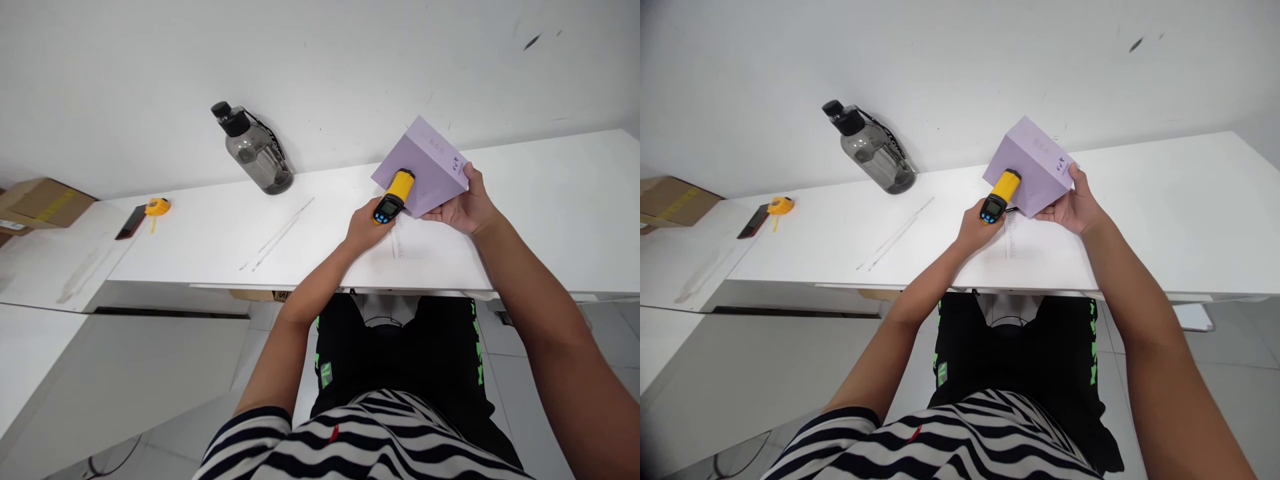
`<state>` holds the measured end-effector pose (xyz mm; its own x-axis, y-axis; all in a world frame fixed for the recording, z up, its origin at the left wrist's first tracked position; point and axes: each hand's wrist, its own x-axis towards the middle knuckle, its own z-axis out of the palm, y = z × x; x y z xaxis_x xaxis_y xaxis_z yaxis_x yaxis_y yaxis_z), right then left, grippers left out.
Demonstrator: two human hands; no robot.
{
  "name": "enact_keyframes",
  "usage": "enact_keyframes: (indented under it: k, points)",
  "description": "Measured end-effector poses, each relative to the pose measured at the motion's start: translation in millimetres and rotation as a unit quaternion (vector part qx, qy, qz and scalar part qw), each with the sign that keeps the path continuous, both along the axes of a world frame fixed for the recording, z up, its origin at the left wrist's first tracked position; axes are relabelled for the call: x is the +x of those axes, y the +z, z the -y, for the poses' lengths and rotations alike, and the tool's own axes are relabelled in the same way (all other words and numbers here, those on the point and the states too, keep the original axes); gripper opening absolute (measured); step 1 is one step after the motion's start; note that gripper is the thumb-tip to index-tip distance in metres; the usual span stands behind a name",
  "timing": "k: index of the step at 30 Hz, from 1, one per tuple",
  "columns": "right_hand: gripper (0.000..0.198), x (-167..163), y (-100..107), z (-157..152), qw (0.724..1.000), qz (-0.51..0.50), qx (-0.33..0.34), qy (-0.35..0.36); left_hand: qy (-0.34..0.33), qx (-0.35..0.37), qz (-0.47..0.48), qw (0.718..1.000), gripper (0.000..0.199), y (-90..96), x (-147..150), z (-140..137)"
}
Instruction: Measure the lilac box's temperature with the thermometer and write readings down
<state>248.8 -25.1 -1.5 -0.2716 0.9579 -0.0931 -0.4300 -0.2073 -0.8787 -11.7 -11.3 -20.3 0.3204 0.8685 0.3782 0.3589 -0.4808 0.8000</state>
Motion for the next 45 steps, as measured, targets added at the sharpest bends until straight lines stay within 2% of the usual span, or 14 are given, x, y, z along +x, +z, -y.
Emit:
enact_keyframes:
  k: [12, 21, 26, 33, 45]
  points:
    - [0.077, 2, -2, -2, 1.0, 0.014, 0.005, 0.01, 0.008, -0.007, 0.001, 1.0, 0.04, -0.1, -1, -1]
    - [0.081, -2, 1, 1, 0.998, 0.056, 0.007, -0.02, 0.02, -0.012, -0.028, 0.999, 0.038, 6.3, -1, 4]
    - [0.077, -5, 4, 4, 0.997, 0.064, 0.007, -0.034, 0.015, -0.012, -0.02, 1.0, 0.039, 4.8, -1, 3]
    - [0.081, -10, 7, 6, 0.996, 0.068, -0.001, -0.064, 0.014, -0.016, -0.021, 1.0, 0.04, 4.0, -1, 2]
    - [0.079, -11, 9, 8, 0.995, 0.083, 0.006, -0.055, 0.013, -0.005, -0.057, 0.998, 0.037, 7.8, -2, 4]
